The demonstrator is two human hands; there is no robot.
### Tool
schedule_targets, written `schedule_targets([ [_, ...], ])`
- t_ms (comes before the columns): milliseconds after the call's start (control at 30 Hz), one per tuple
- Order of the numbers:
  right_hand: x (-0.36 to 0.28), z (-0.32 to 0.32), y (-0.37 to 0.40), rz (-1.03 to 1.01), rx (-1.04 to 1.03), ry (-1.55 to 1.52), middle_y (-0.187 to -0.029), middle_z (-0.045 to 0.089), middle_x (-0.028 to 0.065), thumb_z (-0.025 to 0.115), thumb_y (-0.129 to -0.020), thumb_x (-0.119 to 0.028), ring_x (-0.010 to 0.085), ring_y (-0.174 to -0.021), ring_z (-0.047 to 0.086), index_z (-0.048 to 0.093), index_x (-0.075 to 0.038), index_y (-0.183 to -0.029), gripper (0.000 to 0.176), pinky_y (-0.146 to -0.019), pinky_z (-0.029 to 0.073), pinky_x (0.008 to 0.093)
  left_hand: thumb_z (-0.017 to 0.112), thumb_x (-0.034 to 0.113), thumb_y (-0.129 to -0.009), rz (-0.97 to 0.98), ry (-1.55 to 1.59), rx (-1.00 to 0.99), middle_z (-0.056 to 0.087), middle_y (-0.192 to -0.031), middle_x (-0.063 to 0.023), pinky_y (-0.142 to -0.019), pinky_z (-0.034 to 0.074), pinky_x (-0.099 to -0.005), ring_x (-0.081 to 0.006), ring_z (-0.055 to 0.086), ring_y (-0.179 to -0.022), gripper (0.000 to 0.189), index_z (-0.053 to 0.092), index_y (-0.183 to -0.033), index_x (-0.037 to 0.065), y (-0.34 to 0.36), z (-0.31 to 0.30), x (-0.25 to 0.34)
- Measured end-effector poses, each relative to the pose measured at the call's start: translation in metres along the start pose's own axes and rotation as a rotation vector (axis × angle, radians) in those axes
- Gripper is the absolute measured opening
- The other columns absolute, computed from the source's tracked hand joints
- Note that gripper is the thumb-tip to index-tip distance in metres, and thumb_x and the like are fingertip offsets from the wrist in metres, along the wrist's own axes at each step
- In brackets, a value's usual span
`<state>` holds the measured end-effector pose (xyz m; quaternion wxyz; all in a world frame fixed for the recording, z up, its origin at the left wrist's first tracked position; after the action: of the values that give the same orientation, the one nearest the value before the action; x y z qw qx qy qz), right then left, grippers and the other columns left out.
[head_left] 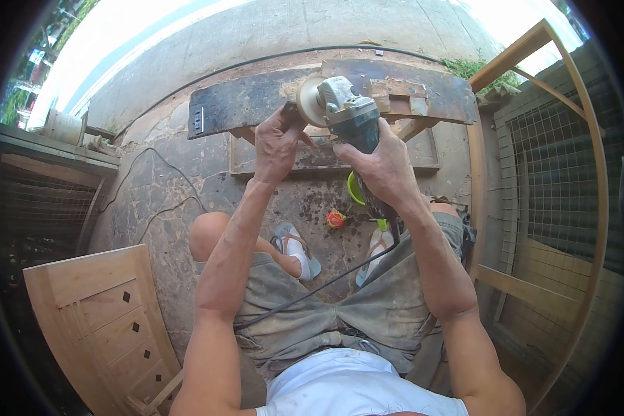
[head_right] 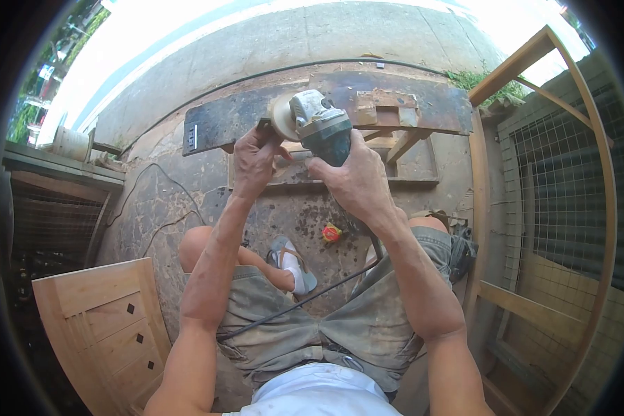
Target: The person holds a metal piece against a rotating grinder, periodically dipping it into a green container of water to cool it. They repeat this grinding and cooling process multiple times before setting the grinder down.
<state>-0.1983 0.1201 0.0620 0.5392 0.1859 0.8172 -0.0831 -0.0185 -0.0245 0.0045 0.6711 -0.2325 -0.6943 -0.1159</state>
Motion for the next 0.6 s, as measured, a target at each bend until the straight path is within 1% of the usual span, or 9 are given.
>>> schedule_targets([
  [133, 0.009, -0.009, -0.004, 0.045, 0.037, 0.068, -0.109, 0.08, 0.0299, 0.082, -0.087, -0.036, 0.0416, -0.104, 0.08, 0.065, 0.01, -0.129, 0.065, -0.097, 0.061, 0.0472, 0.069, 0.015, -0.113, -0.044, 0.034, 0.042, 0.083, -0.112, -0.0071, -0.067, 0.066, -0.0308, -0.0137, 0.076, -0.077, 0.024, 0.078, -0.132, 0.003, 0.002, -0.009, 0.008],
  [233, 0.028, -0.018, -0.009, 0.063, 0.097, 0.081, -0.107, 0.081, 0.029, 0.083, -0.088, -0.038, 0.0421, -0.104, 0.081, 0.067, 0.009, -0.129, 0.064, -0.096, 0.061, 0.0476, 0.071, 0.018, -0.112, -0.048, 0.166, 0.073, 0.083, -0.116, -0.0122, -0.074, 0.065, -0.0303, -0.0159, 0.078, -0.074, 0.033, 0.071, -0.143, 0.006, -0.005, -0.025, -0.007],
  [333, 0.032, -0.028, -0.012, 0.059, 0.166, 0.047, -0.106, 0.082, 0.0265, 0.085, -0.088, -0.039, 0.0403, -0.102, 0.081, 0.068, 0.007, -0.126, 0.062, -0.095, 0.061, 0.0476, 0.07, 0.017, -0.112, -0.15, 0.452, 0.137, 0.08, -0.118, -0.0141, -0.08, 0.07, -0.0338, -0.0164, 0.078, -0.076, 0.047, 0.059, -0.157, 0.01, -0.008, -0.037, -0.005],
  [367, 0.033, -0.031, -0.013, 0.053, 0.178, 0.034, -0.106, 0.082, 0.0262, 0.085, -0.088, -0.038, 0.0396, -0.102, 0.081, 0.069, 0.007, -0.125, 0.061, -0.095, 0.061, 0.0475, 0.066, 0.013, -0.114, -0.189, 0.535, 0.115, 0.076, -0.121, -0.0139, -0.074, 0.072, -0.0345, -0.0143, 0.076, -0.077, 0.051, 0.051, -0.162, 0.011, -0.009, -0.04, -0.003],
  [400, 0.034, -0.034, -0.013, 0.049, 0.19, 0.023, -0.106, 0.082, 0.0259, 0.085, -0.088, -0.038, 0.0389, -0.102, 0.081, 0.069, 0.007, -0.125, 0.06, -0.094, 0.061, 0.0474, 0.066, 0.014, -0.114, -0.214, 0.594, 0.093, 0.076, -0.122, -0.0139, -0.075, 0.073, -0.0358, -0.0142, 0.076, -0.08, 0.049, 0.052, -0.161, 0.011, -0.01, -0.043, -0.002],
  [433, 0.035, -0.036, -0.014, 0.062, 0.205, 0.069, -0.105, 0.082, 0.0237, 0.085, -0.088, -0.036, 0.035, -0.099, 0.081, 0.069, 0.006, -0.124, 0.059, -0.093, 0.061, 0.0462, 0.066, 0.014, -0.114, -0.242, 0.654, 0.07, 0.076, -0.123, -0.014, -0.076, 0.073, -0.0372, -0.0142, 0.076, -0.082, 0.047, 0.054, -0.159, 0.011, -0.012, -0.047, -0.003],
  [467, 0.035, -0.036, -0.014, 0.066, 0.197, 0.045, -0.105, 0.082, 0.023, 0.085, -0.088, -0.036, 0.0341, -0.098, 0.081, 0.069, 0.006, -0.125, 0.058, -0.092, 0.061, 0.0459, 0.066, 0.014, -0.114, -0.274, 0.715, 0.044, 0.076, -0.125, -0.014, -0.077, 0.074, -0.0385, -0.0141, 0.075, -0.084, 0.046, 0.055, -0.158, 0.012, -0.012, -0.049, -0.004],
  [567, 0.026, -0.041, -0.009, 0.078, 0.186, -0.002, -0.104, 0.082, 0.0211, 0.085, -0.088, -0.035, 0.0321, -0.096, 0.08, 0.068, 0.006, -0.125, 0.058, -0.091, 0.061, 0.0451, 0.068, 0.016, -0.113, -0.284, 0.794, -0.008, 0.076, -0.126, -0.0141, -0.079, 0.074, -0.0409, -0.0142, 0.074, -0.088, 0.043, 0.058, -0.154, 0.012, -0.013, -0.052, -0.012],
  [600, 0.025, -0.041, -0.009, 0.077, 0.184, -0.007, -0.104, 0.082, 0.0207, 0.085, -0.088, -0.034, 0.0318, -0.095, 0.08, 0.068, 0.006, -0.126, 0.058, -0.091, 0.061, 0.0449, 0.069, 0.016, -0.113, -0.287, 0.777, 0.0, 0.076, -0.127, -0.014, -0.08, 0.074, -0.0412, -0.0143, 0.074, -0.088, 0.042, 0.059, -0.153, 0.012, -0.013, -0.052, -0.012],
])
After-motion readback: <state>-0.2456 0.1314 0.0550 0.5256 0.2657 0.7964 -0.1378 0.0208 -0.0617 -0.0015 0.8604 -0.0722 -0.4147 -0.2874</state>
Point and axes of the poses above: each hand's wrist, its own y-axis away from the middle knuckle, its own z-axis out of the palm, x = y × z, the point moved 3 cm from there along -y, towards the middle knuckle
